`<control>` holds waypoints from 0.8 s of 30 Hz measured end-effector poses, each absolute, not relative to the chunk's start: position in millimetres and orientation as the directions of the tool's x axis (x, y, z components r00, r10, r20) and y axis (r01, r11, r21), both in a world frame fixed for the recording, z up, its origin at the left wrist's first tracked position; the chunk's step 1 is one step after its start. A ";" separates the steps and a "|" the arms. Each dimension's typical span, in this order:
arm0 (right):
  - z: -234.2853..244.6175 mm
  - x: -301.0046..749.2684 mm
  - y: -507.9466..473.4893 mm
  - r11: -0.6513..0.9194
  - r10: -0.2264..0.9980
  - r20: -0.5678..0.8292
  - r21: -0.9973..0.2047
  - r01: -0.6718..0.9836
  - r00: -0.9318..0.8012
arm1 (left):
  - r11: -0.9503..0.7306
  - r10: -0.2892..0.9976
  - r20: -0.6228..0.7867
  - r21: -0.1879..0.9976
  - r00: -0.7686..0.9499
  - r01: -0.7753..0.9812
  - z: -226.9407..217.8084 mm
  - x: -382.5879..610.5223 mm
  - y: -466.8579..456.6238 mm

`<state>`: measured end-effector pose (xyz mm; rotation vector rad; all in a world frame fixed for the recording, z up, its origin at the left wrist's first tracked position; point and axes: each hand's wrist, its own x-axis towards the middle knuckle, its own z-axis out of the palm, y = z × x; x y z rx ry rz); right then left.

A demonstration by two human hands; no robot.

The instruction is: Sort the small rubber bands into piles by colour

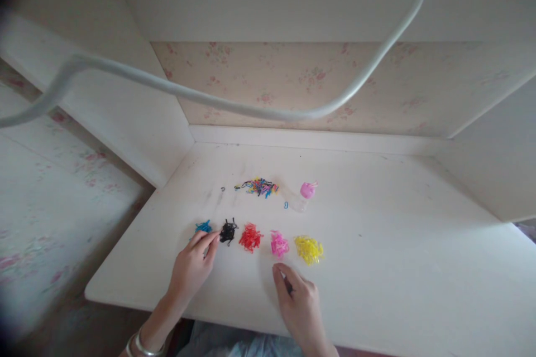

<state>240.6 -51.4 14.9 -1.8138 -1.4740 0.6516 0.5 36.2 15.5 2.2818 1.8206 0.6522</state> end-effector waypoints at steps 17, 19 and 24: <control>51.2 113.6 173.4 0.069 0.955 -0.267 -0.233 0.970 -0.132 | -0.108 0.982 0.182 0.743 -0.045 0.660 -5.3 -25.9 10.7; 47.1 109.9 180.3 0.072 0.951 -0.281 -0.207 0.976 -0.130 | -0.113 0.983 0.181 0.747 -0.036 0.656 -6.2 -25.9 11.8; 43.5 105.6 187.8 0.080 0.949 -0.287 -0.168 0.982 -0.127 | -0.112 0.986 0.165 0.752 -0.021 0.649 -8.5 -24.9 14.6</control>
